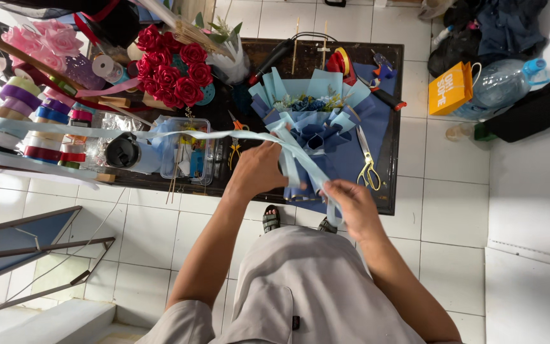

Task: The person folds a light blue ribbon into loops and ties it into a bow by hand. They then attach the bow to a blue-wrapped bouquet and trim the ribbon ends using scissors.

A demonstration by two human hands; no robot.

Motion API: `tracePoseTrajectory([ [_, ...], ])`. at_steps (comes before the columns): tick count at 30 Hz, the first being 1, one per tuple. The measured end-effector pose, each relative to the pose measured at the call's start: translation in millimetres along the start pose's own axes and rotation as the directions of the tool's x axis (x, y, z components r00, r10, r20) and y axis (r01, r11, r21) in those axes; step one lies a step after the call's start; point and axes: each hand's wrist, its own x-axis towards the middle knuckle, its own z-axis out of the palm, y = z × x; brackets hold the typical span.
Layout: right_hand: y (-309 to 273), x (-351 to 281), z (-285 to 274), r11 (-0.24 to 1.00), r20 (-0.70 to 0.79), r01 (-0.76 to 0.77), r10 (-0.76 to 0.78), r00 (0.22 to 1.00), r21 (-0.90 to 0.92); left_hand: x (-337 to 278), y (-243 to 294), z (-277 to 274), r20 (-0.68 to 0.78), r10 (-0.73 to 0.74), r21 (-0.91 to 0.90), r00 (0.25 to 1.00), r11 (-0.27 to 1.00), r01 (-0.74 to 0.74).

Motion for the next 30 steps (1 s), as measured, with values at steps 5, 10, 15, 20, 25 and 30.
tracePoseTrajectory([
  [5,-58,11,-23,0.877,0.160,0.367,-0.333,0.929,-0.309,-31,-61,55,0.208,-0.043,-0.030,0.977,0.998,0.050],
  [10,-44,44,-50,0.935,0.255,0.323,-0.279,0.926,-0.146,-67,-50,47,0.309,-0.100,-0.017,0.946,0.994,0.110],
  [15,-41,84,-53,0.985,0.106,0.031,-0.049,0.993,0.170,-99,-1,-11,0.345,0.175,-0.228,0.922,0.969,-0.098],
  [20,-44,109,-62,0.943,0.094,-0.125,0.100,0.990,0.310,-100,10,-10,0.099,0.332,-0.116,0.938,0.940,-0.320],
  [25,-71,116,-53,0.958,0.081,-0.085,0.065,0.995,0.274,-84,-1,28,-0.027,0.449,-0.176,0.893,0.877,-0.446],
  [30,-89,167,-60,0.960,-0.017,-0.087,0.095,0.995,0.265,-70,19,40,-0.139,0.641,-0.139,0.755,0.742,-0.655],
])
